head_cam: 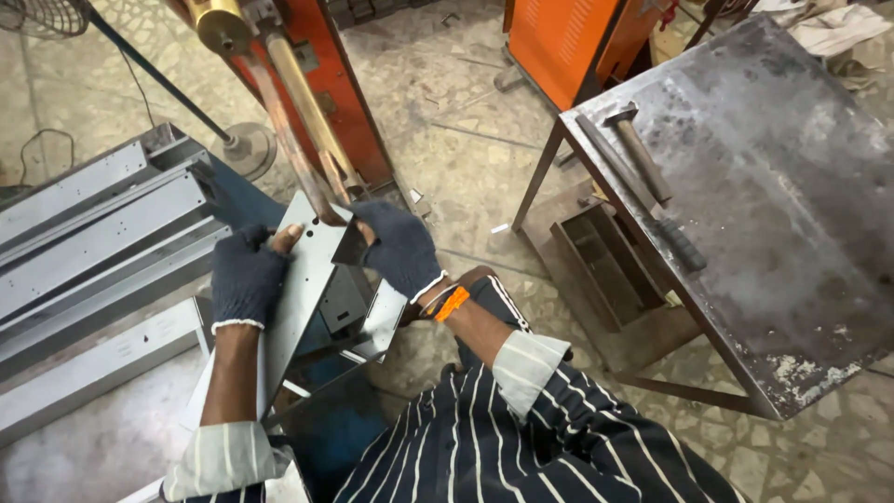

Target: Assembling and spot welding various metal components to construct industrial frames or boxes.

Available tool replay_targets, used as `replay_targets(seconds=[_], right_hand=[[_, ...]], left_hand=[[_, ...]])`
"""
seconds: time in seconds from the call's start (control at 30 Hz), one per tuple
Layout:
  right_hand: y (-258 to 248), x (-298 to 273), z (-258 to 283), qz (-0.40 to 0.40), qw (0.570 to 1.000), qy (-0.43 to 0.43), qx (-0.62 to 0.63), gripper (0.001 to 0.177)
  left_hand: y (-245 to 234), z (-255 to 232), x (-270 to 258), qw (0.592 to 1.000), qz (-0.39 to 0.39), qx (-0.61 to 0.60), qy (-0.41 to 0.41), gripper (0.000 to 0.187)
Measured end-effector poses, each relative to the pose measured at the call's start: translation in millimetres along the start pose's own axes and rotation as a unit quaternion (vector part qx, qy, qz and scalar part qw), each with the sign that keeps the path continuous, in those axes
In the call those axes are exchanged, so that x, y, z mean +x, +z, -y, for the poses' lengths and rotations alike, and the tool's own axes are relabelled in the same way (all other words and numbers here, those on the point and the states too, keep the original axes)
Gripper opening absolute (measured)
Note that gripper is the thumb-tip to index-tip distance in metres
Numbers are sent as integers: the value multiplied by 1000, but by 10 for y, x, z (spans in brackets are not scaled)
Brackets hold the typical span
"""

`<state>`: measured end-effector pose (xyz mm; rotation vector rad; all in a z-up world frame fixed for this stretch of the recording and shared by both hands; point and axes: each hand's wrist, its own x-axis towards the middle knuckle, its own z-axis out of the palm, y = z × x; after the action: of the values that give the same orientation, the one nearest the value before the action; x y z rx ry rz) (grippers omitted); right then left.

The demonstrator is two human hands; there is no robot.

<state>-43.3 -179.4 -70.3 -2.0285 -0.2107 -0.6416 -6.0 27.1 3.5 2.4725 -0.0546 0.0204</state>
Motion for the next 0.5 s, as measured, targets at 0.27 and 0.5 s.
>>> replay_targets(seconds=[0.27,0.5], right_hand=[[-46,15,-3,-6,999,-6,52,35],[-55,-20,-49,-35,999,-29,28,34]], left_hand=[[43,52,4,1000,-21,-6,13,53],[37,47,9,1000,-1,-18,10,53]])
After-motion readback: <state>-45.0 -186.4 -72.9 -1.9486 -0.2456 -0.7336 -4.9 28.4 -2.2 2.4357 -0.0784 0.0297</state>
